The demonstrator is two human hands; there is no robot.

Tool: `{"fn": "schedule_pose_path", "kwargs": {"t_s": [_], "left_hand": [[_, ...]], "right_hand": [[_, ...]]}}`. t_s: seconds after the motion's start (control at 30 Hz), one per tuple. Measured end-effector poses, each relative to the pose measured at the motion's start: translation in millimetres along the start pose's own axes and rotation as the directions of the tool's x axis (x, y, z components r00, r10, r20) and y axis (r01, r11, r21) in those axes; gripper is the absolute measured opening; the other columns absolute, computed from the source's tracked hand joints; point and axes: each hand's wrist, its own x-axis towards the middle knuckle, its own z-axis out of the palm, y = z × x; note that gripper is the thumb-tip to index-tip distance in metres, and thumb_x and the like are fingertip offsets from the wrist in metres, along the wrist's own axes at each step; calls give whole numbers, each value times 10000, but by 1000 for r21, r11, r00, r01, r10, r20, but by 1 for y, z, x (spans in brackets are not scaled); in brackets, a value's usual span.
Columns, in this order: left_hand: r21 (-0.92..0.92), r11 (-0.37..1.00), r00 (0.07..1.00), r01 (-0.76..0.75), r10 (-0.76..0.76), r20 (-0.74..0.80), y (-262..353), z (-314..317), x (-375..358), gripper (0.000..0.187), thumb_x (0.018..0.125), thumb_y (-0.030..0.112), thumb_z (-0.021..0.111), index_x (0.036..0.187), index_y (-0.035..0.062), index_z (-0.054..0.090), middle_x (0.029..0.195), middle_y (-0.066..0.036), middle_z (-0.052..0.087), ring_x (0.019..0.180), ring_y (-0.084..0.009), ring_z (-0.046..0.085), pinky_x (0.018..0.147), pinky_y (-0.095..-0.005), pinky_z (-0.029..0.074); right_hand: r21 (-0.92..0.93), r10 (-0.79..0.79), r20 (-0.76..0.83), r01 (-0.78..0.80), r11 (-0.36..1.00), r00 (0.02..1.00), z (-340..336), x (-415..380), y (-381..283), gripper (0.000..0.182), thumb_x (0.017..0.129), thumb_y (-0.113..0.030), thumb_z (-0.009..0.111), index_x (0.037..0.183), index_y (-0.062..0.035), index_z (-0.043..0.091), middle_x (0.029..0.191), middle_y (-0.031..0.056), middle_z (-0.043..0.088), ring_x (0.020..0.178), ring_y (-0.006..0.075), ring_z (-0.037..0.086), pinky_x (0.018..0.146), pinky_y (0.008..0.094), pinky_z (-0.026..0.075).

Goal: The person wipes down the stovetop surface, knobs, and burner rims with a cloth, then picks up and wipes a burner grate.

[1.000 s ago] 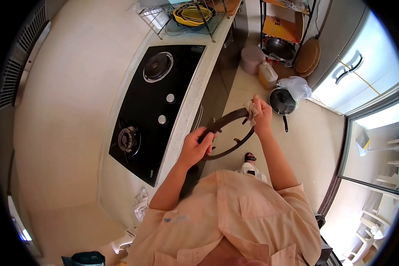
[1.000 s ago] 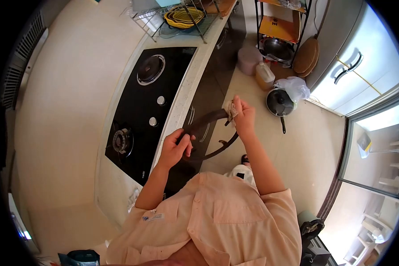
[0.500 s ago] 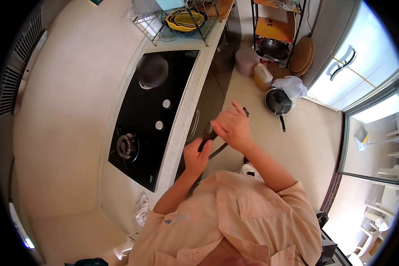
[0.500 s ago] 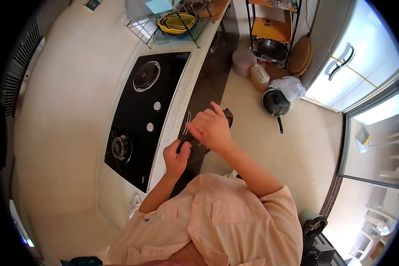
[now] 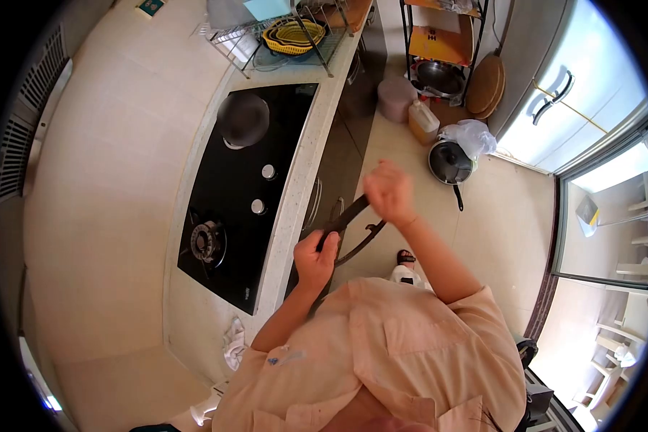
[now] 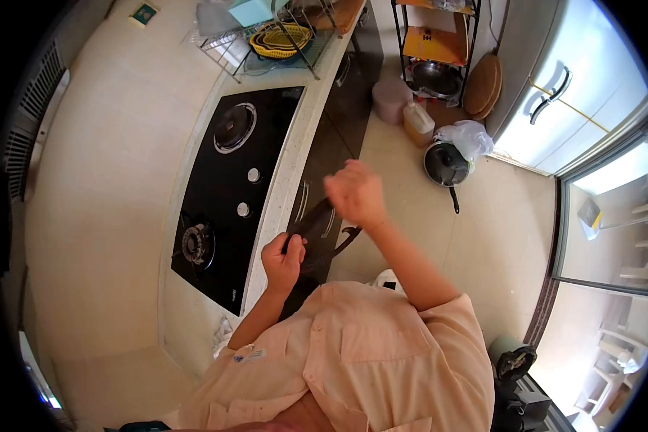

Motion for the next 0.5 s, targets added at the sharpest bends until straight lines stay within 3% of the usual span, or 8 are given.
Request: {"fn": "schedule_pose_path", "kwargs": {"t_s": [0.07,0.17,0.27,0.3,0.4,0.43,0.5], "left_hand": [[-77,996,999,45,-47,-25,9,-1,0,251,891,150,596,695,-5,566,519,-16,500,462,-72,441,435,-246,332],[-118,990,997,77,-79,-14,4,-3,2,250,904,150,581,712,-10,576,518,4,489,466,-49,429,429,-223,311],[-152,982,994,111,-112,5,1,-1,2,250,912,153,571,728,-15,580,515,5,482,464,-46,419,426,-216,299],[-170,978,992,124,-125,8,1,1,1,250,913,155,569,732,-17,581,513,4,480,462,-47,416,425,-215,296],[-173,978,992,120,-123,-4,7,-3,-5,270,924,161,553,725,-21,574,520,5,481,463,-46,411,426,-211,292],[-179,974,989,143,-145,-1,8,-5,-4,273,927,161,547,725,-20,573,523,5,483,463,-46,411,425,-211,292],[-193,964,982,185,-189,-3,10,-8,-4,279,934,163,537,723,-18,573,531,3,487,463,-45,412,424,-209,293]], "right_hand": [[69,288,-41,-285,956,957,0,-9,23,264,811,-157,623,579,-70,530,587,89,535,533,289,508,695,399,486],[70,523,-23,-521,851,852,8,-13,0,310,856,-167,591,577,-53,521,580,103,533,544,309,506,642,398,460],[-46,61,-95,-65,997,994,15,4,-42,374,902,-218,547,578,-34,529,592,124,548,559,324,516,595,382,433],[-109,48,-32,-51,993,998,14,4,-38,393,923,-240,518,599,-21,554,598,138,542,553,318,512,568,351,423],[225,423,20,-416,881,906,14,-7,-1,400,932,-267,509,620,-24,573,588,95,554,521,227,505,544,313,398],[425,704,155,-690,586,693,13,-7,10,502,965,-358,438,616,-24,574,575,46,552,519,148,479,543,291,392],[478,725,173,-701,530,666,11,-5,21,530,984,-383,381,607,-51,550,578,31,543,539,130,483,551,264,398]]}}
